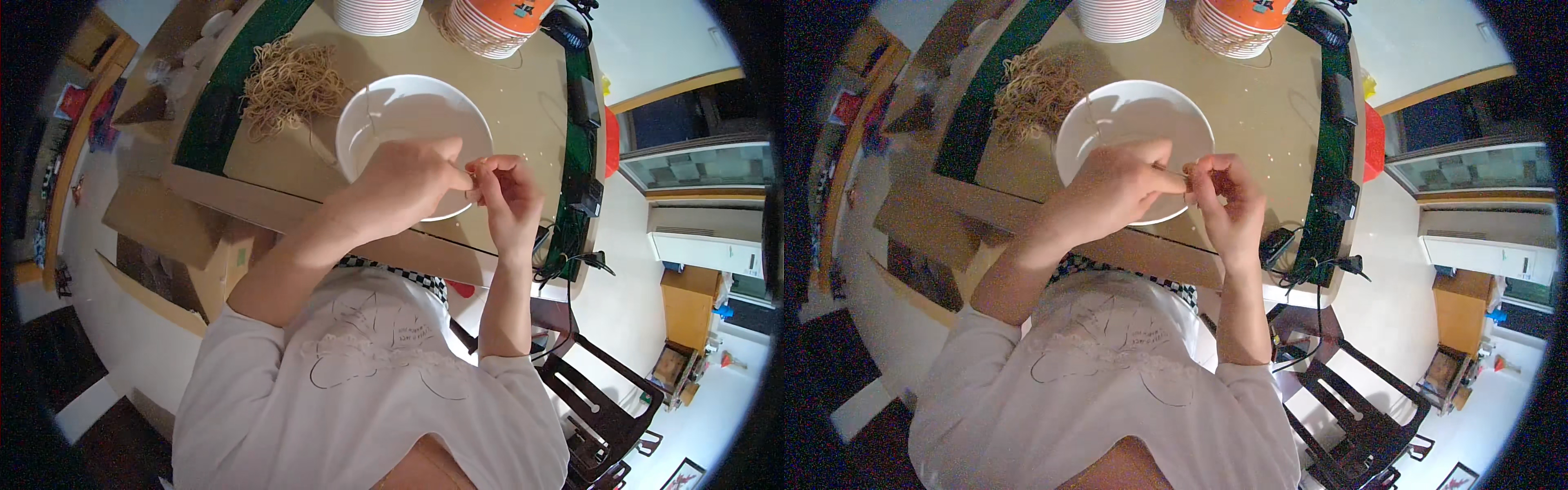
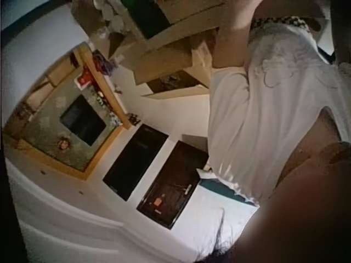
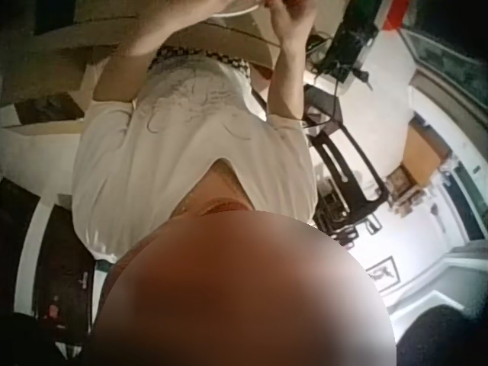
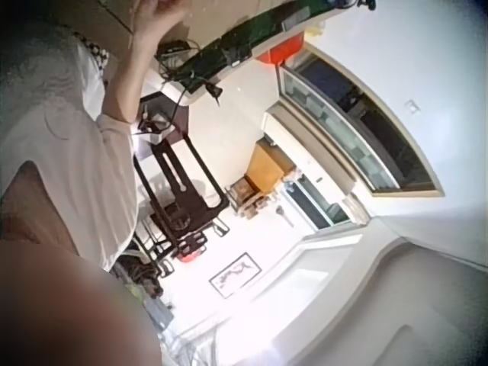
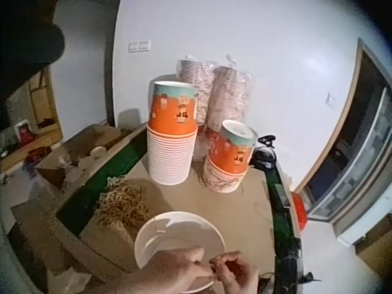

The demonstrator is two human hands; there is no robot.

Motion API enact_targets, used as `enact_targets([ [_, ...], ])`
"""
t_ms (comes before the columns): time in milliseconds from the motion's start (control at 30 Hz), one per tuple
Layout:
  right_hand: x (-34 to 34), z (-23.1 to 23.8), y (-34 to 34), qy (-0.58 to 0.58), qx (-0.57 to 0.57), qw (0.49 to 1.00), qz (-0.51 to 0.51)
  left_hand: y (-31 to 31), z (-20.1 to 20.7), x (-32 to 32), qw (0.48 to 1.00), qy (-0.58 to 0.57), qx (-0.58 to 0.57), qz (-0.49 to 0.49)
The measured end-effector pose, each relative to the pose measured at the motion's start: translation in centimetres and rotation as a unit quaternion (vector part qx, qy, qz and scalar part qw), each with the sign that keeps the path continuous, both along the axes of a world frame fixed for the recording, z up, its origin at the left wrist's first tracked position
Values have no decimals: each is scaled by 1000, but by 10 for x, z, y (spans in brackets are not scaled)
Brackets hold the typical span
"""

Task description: Putting straw filler and threading string handles into paper cups.

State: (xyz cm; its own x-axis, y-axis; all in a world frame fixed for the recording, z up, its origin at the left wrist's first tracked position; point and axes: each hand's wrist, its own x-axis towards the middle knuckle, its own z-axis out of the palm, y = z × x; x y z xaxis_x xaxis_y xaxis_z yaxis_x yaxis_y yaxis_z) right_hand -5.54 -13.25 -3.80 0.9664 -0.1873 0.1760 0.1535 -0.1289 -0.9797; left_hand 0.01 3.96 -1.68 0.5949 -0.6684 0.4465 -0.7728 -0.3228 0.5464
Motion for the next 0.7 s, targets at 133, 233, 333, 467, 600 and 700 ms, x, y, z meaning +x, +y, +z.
enact_targets([
  [133, -2, -3, 3, -6, 0, 1000, -6, -1, 2, -2, 998, -8, 57, 18],
  [233, -6, -4, 6, -15, 22, 999, -18, -2, 2, -3, 996, 67, -54, -16],
  [333, -11, -6, 12, -51, 45, 997, -42, -2, 1, 1, 946, 307, -102, -14],
  [467, -19, -14, 28, -129, 9, 986, -102, -5, 4, 10, 842, 527, -115, -24],
  [600, -19, -23, 33, -154, -105, 968, -168, -4, 9, 15, 827, 546, -130, -23],
  [700, -19, -25, 31, -173, -152, 961, -155, -3, 8, 14, 819, 558, -133, -20],
])
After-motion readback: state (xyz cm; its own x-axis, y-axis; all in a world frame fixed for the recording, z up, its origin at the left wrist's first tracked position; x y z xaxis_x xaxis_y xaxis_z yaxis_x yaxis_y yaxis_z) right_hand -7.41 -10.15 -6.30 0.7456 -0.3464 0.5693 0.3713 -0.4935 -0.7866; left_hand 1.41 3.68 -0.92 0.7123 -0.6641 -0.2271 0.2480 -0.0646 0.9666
